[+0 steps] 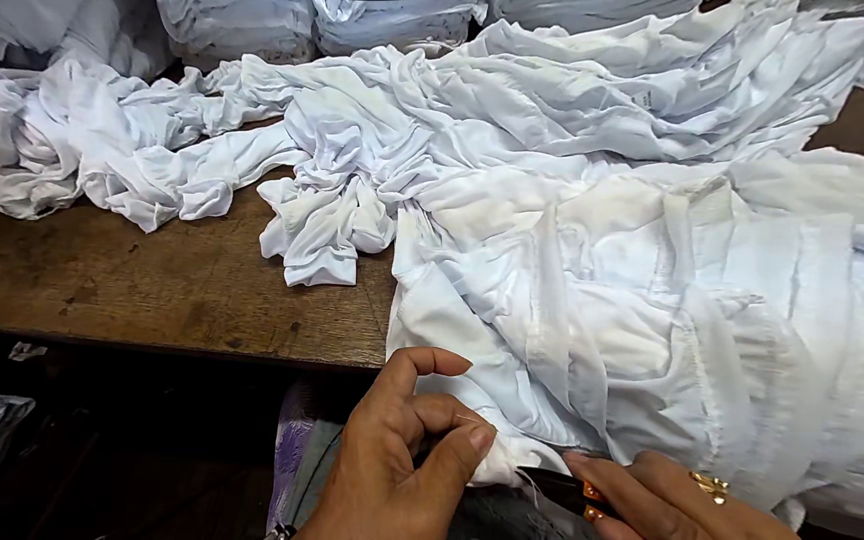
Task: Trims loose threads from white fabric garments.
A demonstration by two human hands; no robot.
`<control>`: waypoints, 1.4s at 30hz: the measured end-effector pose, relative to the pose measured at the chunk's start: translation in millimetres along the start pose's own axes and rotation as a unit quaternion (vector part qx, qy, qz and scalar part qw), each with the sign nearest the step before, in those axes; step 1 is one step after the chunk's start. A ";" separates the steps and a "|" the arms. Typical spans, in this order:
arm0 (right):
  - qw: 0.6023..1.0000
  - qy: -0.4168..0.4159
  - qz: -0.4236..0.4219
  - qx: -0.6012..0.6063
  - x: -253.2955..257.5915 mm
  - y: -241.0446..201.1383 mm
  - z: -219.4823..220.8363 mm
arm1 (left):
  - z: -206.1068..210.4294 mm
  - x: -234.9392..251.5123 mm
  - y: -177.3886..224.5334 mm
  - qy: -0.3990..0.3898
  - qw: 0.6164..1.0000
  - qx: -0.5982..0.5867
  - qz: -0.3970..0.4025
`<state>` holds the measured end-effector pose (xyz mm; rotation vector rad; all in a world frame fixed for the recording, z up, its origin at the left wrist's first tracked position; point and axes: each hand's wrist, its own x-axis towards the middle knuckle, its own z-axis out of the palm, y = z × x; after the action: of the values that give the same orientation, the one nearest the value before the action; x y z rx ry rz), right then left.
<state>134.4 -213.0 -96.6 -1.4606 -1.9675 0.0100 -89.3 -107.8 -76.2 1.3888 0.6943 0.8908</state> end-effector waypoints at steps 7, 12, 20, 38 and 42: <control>0.999 -0.012 0.026 0.016 3.8 2.3 2.6 | 2.5 -2.0 -0.9 0.019 1.000 -0.005 -0.010; 0.999 -0.032 0.031 0.028 1.4 0.7 -5.2 | 6.4 -3.7 -2.3 0.048 0.999 0.003 -0.008; 0.999 -0.034 0.040 -0.007 1.2 -9.0 -7.0 | 10.8 -5.3 -6.4 0.049 0.996 0.018 0.069; 0.997 -0.072 0.032 -0.012 2.1 -16.1 -11.4 | -0.1 4.1 -8.5 -0.011 0.992 0.066 0.109; 0.997 -0.072 0.019 -0.015 4.6 -17.3 -10.1 | -0.8 5.1 -8.3 -0.023 0.993 0.065 0.098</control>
<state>124.3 -219.2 -79.9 -1.5538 -2.0623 0.1042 -86.4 -102.7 -84.0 1.6086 0.5962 0.9777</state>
